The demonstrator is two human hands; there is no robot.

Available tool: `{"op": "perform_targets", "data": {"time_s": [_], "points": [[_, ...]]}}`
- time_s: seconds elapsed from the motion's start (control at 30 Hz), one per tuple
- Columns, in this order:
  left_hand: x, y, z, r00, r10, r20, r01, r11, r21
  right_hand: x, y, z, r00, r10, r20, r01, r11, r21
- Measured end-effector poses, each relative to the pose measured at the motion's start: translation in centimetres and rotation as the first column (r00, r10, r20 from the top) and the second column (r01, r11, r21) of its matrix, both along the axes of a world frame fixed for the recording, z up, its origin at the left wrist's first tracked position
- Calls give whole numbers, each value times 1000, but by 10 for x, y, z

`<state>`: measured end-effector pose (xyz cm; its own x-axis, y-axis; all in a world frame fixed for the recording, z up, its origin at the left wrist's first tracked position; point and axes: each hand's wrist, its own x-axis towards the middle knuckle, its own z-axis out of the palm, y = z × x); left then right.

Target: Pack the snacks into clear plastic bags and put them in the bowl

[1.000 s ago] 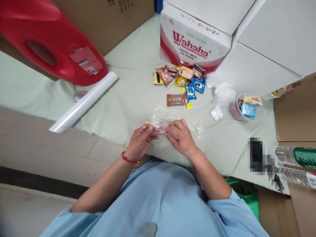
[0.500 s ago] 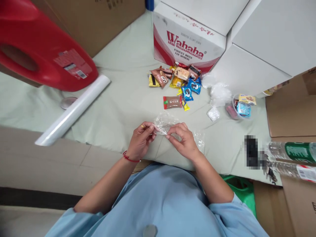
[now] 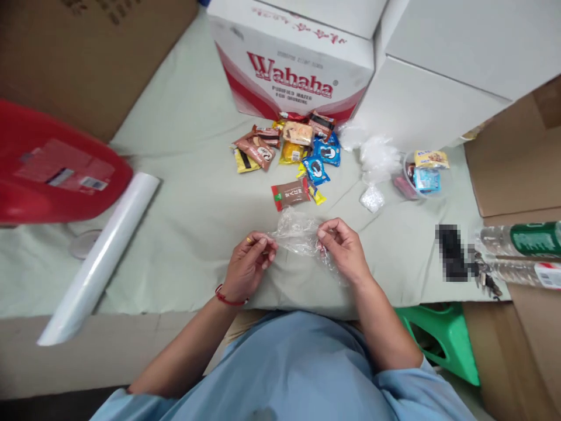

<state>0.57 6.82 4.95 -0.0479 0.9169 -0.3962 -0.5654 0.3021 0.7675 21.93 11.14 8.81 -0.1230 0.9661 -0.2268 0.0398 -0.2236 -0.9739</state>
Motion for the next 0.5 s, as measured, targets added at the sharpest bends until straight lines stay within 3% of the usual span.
{"op": "perform_targets", "data": {"time_s": [0.2, 0.3, 0.4, 0.5], "points": [[10, 10, 15, 992, -109, 66, 112, 993, -43, -3, -12, 22, 995, -103, 4, 103, 994, 35], [29, 4, 28, 973, -181, 145, 192, 979, -66, -17, -24, 26, 981, -194, 9, 192, 976, 101], [50, -6, 34, 953, -282, 112, 289, 956, -48, -28, -39, 23, 979, -204, 16, 200, 971, 133], [63, -13, 32, 974, -214, 78, 216, 976, -11, -26, -50, 19, 983, -182, 22, 178, 976, 124]]}}
